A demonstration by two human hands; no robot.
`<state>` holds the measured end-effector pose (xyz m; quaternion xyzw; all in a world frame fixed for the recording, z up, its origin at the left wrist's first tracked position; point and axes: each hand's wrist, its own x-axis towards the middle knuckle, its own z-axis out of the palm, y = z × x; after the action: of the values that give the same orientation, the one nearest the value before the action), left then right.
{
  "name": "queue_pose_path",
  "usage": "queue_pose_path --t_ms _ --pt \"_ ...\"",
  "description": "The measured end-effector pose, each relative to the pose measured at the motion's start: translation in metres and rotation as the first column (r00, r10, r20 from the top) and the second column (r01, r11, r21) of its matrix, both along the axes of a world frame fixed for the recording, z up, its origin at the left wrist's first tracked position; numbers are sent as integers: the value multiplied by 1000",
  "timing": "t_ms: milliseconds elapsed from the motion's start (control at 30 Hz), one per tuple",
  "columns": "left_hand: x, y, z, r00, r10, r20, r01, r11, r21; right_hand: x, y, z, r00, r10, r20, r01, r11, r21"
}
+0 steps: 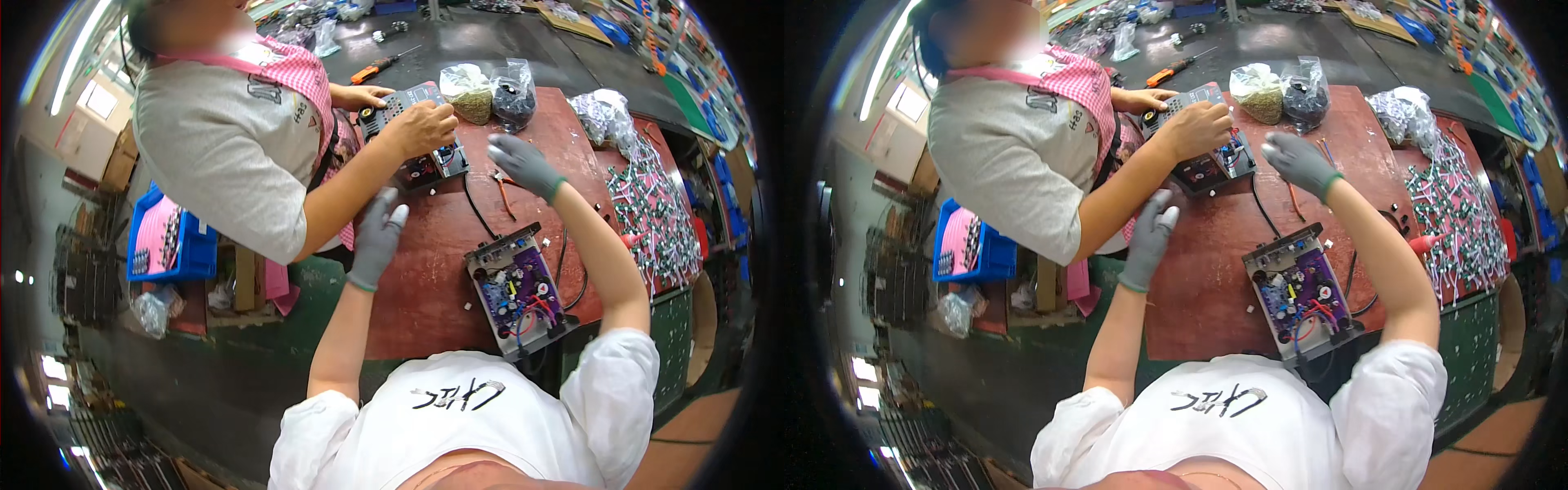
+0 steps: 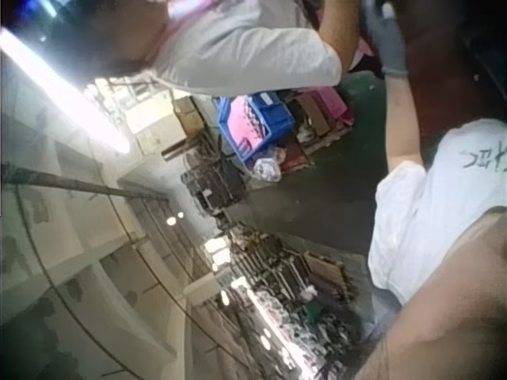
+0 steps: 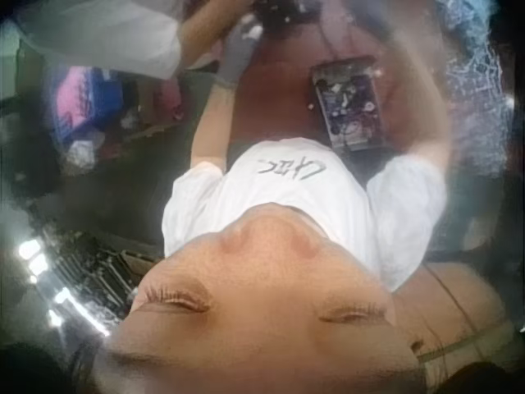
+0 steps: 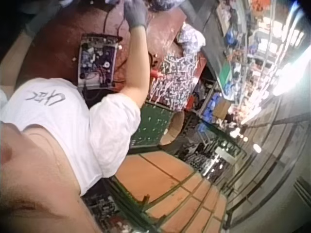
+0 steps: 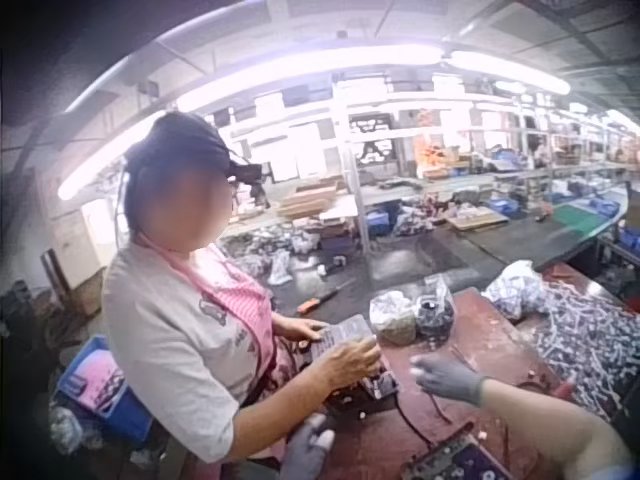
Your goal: The person assembles electronic devices at a workbench, handling circuit boards, wires, and small components. They connect wires to the boards and place components into the device housings while a coworker performs similar tasks nearby.
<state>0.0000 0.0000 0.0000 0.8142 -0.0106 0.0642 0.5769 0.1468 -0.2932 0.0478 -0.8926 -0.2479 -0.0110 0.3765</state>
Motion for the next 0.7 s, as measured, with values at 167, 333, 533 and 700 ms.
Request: queue_pose_path --t_ms 167,333,533,700 --pt "-3 30 24 958 -85 275 -51 890 452 86 51 -36 973 -232 -21 228 928 296" --pt "-5 54 0 946 84 312 -243 821 517 105 94 -34 883 -44 -468 290 834 469" --pt "55 81 -67 940 265 213 -286 956 72 108 99 -44 833 211 -512 190 760 622" --pt "135 88 -84 972 219 -84 -216 703 -678 110 96 -35 897 223 -381 40 819 573"
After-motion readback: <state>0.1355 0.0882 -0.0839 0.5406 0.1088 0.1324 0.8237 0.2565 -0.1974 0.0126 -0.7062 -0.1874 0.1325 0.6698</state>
